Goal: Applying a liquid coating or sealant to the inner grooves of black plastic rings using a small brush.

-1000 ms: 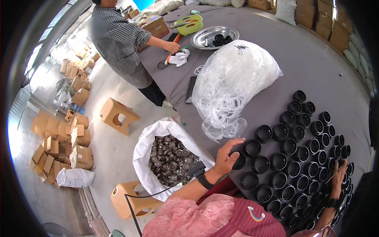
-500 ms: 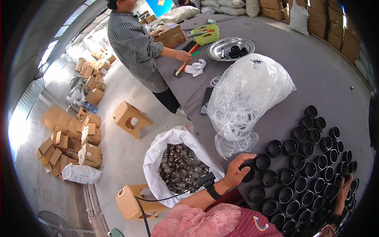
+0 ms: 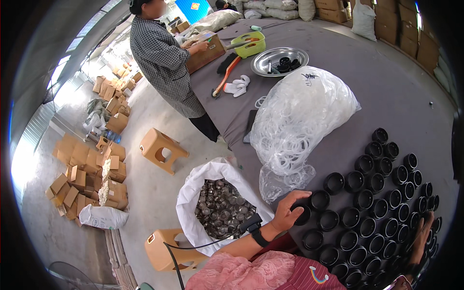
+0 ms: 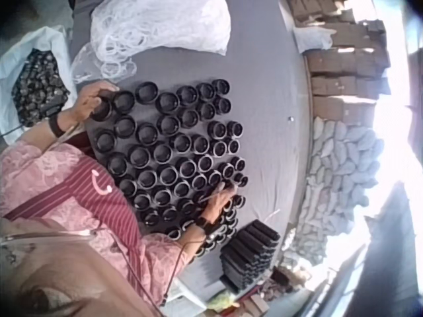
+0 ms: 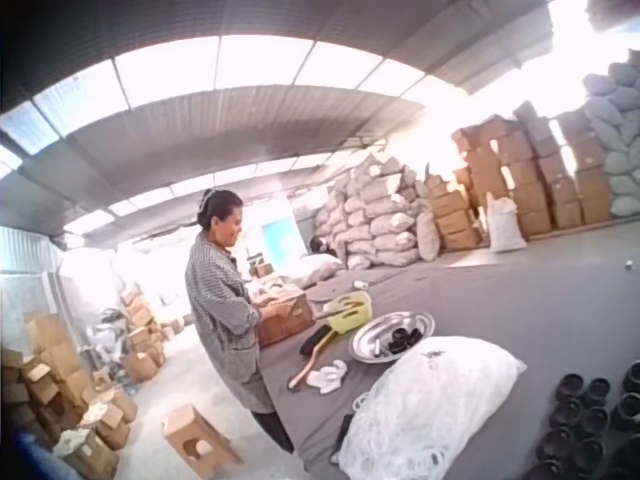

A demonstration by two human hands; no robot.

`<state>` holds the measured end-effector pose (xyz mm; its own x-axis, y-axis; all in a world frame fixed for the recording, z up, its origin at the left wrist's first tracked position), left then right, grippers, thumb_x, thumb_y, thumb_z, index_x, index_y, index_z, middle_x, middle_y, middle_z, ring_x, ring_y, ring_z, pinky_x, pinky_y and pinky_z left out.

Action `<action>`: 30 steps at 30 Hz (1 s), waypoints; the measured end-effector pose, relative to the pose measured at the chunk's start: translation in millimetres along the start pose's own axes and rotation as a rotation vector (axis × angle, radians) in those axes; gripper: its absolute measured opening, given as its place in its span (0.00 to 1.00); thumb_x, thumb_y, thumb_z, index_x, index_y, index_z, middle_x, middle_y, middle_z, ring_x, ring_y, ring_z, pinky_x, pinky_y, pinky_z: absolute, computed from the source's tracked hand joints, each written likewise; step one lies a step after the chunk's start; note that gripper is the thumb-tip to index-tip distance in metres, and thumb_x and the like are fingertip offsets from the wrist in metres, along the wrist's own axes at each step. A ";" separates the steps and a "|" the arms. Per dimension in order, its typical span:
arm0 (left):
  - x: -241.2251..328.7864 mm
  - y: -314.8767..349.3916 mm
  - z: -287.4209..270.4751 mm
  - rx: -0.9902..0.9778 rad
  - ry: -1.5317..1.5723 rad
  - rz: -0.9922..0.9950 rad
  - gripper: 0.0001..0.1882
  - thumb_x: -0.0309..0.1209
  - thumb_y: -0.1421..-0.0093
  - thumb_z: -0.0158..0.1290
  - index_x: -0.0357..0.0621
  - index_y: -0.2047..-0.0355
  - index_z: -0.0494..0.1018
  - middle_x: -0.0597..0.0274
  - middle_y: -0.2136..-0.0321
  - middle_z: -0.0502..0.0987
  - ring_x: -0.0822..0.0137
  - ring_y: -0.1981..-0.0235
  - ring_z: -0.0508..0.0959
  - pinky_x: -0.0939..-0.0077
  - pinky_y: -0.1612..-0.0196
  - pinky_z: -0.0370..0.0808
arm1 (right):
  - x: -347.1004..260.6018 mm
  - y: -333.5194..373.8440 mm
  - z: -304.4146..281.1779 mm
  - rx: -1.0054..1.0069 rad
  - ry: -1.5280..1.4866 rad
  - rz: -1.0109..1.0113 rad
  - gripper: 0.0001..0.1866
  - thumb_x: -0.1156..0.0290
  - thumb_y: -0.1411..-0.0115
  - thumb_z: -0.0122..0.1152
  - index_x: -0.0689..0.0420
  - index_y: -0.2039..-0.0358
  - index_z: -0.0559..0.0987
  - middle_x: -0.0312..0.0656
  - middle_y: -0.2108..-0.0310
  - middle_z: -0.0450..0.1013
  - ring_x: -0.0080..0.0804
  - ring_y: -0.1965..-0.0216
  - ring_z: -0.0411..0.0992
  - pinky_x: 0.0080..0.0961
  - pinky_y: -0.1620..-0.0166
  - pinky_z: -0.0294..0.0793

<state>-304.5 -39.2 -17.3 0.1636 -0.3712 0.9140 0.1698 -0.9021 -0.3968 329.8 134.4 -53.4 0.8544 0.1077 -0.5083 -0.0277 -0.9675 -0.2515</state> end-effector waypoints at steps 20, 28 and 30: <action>5.9 -2.2 -1.1 0.028 0.006 0.018 0.21 0.40 0.33 0.52 0.35 0.49 0.73 0.49 0.50 0.76 0.55 0.47 0.75 0.65 0.42 0.68 | -12.1 0.8 -31.4 0.015 0.154 0.019 0.24 0.69 0.28 0.42 0.62 0.34 0.59 0.53 0.35 0.61 0.47 0.33 0.59 0.35 0.32 0.54; 2.7 4.9 -1.5 -0.010 -0.022 0.009 0.21 0.40 0.31 0.48 0.34 0.47 0.71 0.48 0.47 0.74 0.58 0.44 0.73 0.67 0.39 0.65 | -9.4 107.4 -108.9 0.194 -0.752 0.113 0.17 0.61 0.27 0.46 0.61 0.50 0.74 0.47 0.50 0.73 0.37 0.47 0.72 0.36 0.39 0.70; 3.5 6.8 -7.4 0.045 0.010 0.031 0.19 0.36 0.34 0.51 0.34 0.49 0.72 0.48 0.49 0.75 0.55 0.46 0.74 0.66 0.41 0.66 | -51.5 173.5 -116.7 -0.166 -1.142 0.067 0.25 0.52 0.28 0.43 0.59 0.47 0.75 0.49 0.49 0.75 0.43 0.44 0.72 0.40 0.40 0.70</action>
<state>-310.0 -48.3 -16.2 0.1596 -0.4011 0.9020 0.2081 -0.8795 -0.4279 341.5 -65.7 25.3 -0.1151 0.1177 -0.9864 0.0859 -0.9881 -0.1279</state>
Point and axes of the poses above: each hand's wrist, its own y-axis away from the middle knuckle, its own z-axis out of the palm, x = y × z, the point moved 9 cm from there along -y, towards the middle knuckle
